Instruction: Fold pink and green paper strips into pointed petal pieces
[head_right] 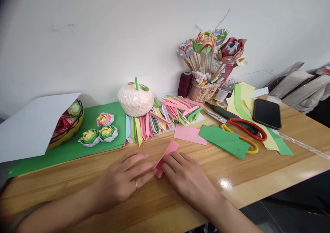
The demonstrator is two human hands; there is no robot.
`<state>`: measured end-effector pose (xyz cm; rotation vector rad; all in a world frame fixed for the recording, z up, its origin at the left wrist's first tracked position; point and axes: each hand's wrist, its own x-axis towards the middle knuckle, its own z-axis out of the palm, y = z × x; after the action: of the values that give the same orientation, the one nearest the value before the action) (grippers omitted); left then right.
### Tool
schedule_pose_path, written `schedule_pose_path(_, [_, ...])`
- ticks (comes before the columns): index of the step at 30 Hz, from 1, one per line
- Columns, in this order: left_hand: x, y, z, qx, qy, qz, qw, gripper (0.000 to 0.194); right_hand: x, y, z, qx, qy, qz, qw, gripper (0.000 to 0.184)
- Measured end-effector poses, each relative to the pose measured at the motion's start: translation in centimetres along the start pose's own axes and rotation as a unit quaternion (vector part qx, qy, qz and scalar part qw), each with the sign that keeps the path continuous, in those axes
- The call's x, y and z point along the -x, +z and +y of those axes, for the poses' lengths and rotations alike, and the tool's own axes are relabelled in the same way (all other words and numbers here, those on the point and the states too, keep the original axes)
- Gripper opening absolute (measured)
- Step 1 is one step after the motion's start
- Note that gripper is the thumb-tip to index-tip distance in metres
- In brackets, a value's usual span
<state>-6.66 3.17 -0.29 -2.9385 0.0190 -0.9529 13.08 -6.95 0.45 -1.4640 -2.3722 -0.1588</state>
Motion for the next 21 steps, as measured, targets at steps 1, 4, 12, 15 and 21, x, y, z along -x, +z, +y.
schedule_pose_path(1, [0.03,0.00,0.01,-0.019,0.030,0.010,0.999,0.020,-0.03,0.08,0.12,-0.005,0.002,-0.001,1.000,0.034])
schedule_pose_path(4, [0.29,0.05,-0.03,-0.038,0.090,0.006,0.995,0.021,-0.16,0.32,0.31,-0.006,0.003,-0.007,1.000,0.031])
schedule_pose_path(12, [0.21,0.47,-0.09,-0.062,0.038,0.003,0.997,0.024,-0.20,0.17,0.15,-0.032,0.020,-0.010,0.999,0.026])
schedule_pose_path(15, [-0.02,0.31,-0.16,-0.036,0.028,-0.012,0.999,0.025,-0.34,-0.10,-0.05,-0.052,0.024,-0.015,0.998,0.026])
schedule_pose_path(21, [-0.26,0.05,-0.08,0.009,0.016,-0.034,0.999,0.027,-0.54,-0.07,-0.24,-0.121,0.072,0.000,0.990,0.024])
